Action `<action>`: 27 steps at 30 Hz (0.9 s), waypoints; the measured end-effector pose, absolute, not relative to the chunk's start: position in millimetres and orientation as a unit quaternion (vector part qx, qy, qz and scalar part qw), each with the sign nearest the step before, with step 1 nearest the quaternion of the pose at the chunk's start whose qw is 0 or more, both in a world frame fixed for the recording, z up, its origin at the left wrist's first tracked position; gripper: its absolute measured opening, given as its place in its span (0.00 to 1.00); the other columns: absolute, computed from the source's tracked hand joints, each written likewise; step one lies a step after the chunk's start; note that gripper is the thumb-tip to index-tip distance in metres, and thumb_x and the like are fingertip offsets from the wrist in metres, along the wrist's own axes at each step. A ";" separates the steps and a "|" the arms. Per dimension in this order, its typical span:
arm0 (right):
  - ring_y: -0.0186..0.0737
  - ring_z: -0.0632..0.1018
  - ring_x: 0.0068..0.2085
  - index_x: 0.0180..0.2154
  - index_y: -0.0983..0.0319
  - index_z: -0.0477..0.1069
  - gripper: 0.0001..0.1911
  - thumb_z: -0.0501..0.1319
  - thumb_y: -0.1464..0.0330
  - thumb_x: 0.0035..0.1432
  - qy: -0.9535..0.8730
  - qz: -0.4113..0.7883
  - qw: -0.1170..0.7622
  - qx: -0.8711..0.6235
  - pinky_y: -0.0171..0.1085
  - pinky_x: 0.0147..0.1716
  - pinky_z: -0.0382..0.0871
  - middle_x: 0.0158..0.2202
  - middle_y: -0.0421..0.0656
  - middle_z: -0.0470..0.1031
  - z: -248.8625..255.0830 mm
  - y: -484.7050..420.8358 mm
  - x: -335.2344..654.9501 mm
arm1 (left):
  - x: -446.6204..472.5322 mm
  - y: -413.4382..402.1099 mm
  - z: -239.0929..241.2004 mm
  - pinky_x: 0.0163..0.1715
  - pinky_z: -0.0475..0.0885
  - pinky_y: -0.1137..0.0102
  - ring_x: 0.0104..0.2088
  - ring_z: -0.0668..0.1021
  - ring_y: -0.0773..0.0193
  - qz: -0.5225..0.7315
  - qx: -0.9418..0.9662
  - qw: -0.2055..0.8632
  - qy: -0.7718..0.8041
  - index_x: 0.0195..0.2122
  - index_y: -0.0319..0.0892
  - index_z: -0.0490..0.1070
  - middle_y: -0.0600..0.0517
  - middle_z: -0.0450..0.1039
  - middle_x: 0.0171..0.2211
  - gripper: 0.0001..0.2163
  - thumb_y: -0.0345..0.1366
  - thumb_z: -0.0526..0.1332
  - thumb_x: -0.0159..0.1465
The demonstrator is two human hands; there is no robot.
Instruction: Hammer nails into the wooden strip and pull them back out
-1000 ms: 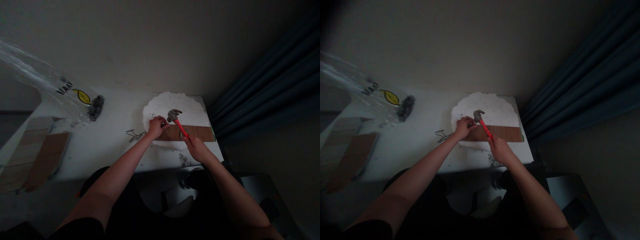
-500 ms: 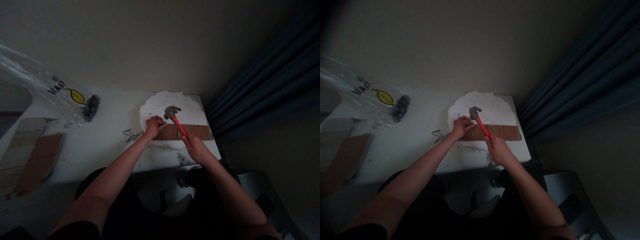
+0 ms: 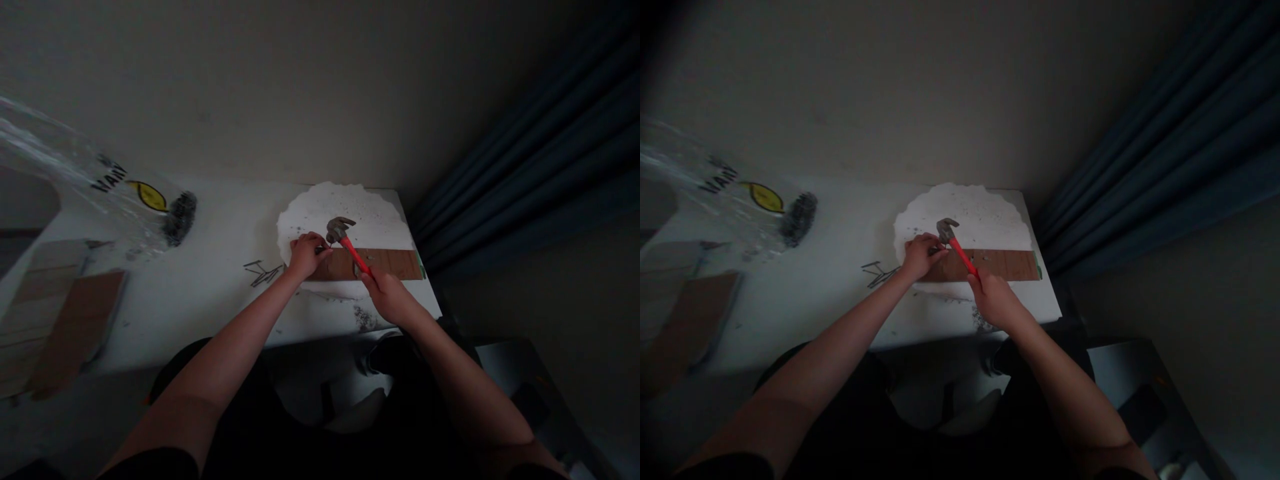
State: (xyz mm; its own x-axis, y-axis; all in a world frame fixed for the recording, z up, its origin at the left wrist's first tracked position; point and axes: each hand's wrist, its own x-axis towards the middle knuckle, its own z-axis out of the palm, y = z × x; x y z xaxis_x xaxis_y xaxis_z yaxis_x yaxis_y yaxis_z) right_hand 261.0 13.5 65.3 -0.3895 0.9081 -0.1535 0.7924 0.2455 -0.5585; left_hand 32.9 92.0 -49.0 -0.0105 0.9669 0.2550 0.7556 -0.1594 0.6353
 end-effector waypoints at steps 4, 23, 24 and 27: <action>0.42 0.77 0.34 0.44 0.63 0.69 0.19 0.46 0.59 0.70 -0.780 0.280 0.119 -0.547 0.37 0.33 0.61 0.35 0.49 0.78 66.8 13.1 260.7 | 33.4 92.1 -48.1 0.52 0.61 0.53 0.51 0.73 0.50 0.339 0.686 0.172 0.620 0.34 0.46 0.78 0.48 0.76 0.45 0.06 0.41 0.64 0.62; 0.42 0.76 0.34 0.46 0.63 0.70 0.19 0.47 0.59 0.70 -0.775 0.301 0.130 -0.540 0.37 0.33 0.62 0.35 0.49 0.78 58.6 15.8 262.5 | 32.9 91.9 -48.4 0.52 0.62 0.55 0.52 0.73 0.50 0.317 0.689 0.158 0.632 0.35 0.47 0.77 0.48 0.76 0.46 0.06 0.42 0.66 0.61; 0.42 0.76 0.34 0.45 0.63 0.70 0.19 0.47 0.59 0.70 -0.775 0.302 0.126 -0.540 0.37 0.33 0.62 0.35 0.49 0.78 58.1 15.9 262.4 | 33.0 92.1 -48.3 0.52 0.62 0.55 0.52 0.73 0.50 0.315 0.690 0.157 0.633 0.35 0.46 0.77 0.48 0.76 0.46 0.06 0.42 0.66 0.61; 0.43 0.77 0.38 0.45 0.63 0.71 0.18 0.47 0.60 0.70 -0.776 0.315 0.111 -0.536 0.37 0.35 0.63 0.37 0.50 0.78 57.1 16.2 261.7 | 33.2 92.3 -47.5 0.50 0.62 0.54 0.52 0.73 0.49 0.311 0.686 0.153 0.640 0.35 0.46 0.77 0.48 0.76 0.46 0.07 0.43 0.66 0.61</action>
State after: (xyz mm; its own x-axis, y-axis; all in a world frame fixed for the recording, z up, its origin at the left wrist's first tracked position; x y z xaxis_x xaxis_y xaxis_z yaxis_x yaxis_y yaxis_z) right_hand 261.7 16.2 57.1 -0.4016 0.9009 -0.1647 0.7612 0.2283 -0.6070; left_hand 33.2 92.3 -47.5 -0.0120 0.9728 0.2312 0.7831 -0.1347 0.6072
